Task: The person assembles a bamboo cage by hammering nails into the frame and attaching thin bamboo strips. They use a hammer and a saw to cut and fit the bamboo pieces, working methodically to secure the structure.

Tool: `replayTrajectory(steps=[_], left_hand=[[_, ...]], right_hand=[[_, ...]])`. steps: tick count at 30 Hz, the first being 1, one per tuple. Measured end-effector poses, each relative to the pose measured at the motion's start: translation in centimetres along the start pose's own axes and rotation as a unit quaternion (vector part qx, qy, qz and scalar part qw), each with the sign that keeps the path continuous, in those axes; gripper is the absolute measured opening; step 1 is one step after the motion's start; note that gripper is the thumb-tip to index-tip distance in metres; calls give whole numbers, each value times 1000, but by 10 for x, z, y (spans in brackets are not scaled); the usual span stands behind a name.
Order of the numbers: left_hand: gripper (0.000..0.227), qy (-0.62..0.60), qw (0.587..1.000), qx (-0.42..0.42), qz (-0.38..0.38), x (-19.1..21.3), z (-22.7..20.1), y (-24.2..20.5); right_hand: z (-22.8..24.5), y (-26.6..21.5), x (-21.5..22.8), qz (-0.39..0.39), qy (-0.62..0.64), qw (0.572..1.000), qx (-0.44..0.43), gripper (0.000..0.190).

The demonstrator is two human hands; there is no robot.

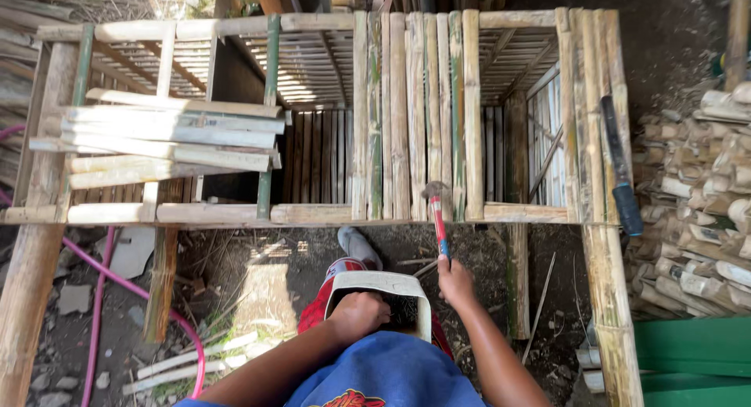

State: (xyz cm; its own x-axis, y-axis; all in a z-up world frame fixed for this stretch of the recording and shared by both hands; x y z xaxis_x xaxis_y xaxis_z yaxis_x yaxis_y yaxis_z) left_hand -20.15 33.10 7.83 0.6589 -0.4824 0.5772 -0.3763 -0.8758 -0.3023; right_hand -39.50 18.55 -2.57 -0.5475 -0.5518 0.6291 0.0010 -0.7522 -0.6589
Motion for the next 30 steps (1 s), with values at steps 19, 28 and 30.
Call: replayTrajectory(steps=[19, 28, 30], left_hand=[[12, -246, 874, 148, -392, 90, 118, 68], [18, -5, 887, 65, -457, 74, 151, 137], [15, -18, 886, 66, -459, 70, 153, 138]], right_hand=[[-1, -50, -56, 89, 100, 989, 66, 50], [15, -71, -29, 61, 76, 989, 114, 47], [30, -83, -21, 45, 75, 982, 166, 45]])
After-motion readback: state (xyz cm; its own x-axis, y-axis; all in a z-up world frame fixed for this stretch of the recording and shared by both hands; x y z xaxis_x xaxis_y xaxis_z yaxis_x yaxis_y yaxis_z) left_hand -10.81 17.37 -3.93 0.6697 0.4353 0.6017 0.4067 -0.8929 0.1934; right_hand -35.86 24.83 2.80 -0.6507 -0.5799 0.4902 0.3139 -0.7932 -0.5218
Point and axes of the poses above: each hand's wrist, its own y-axis towards the middle knuckle, its own x-axis out of the back of the hand, z = x × y, the point moved 10 cm from there along y, towards the middle knuckle, and after that the axes turned 2 degrees about -x, right-handed, at the moved point
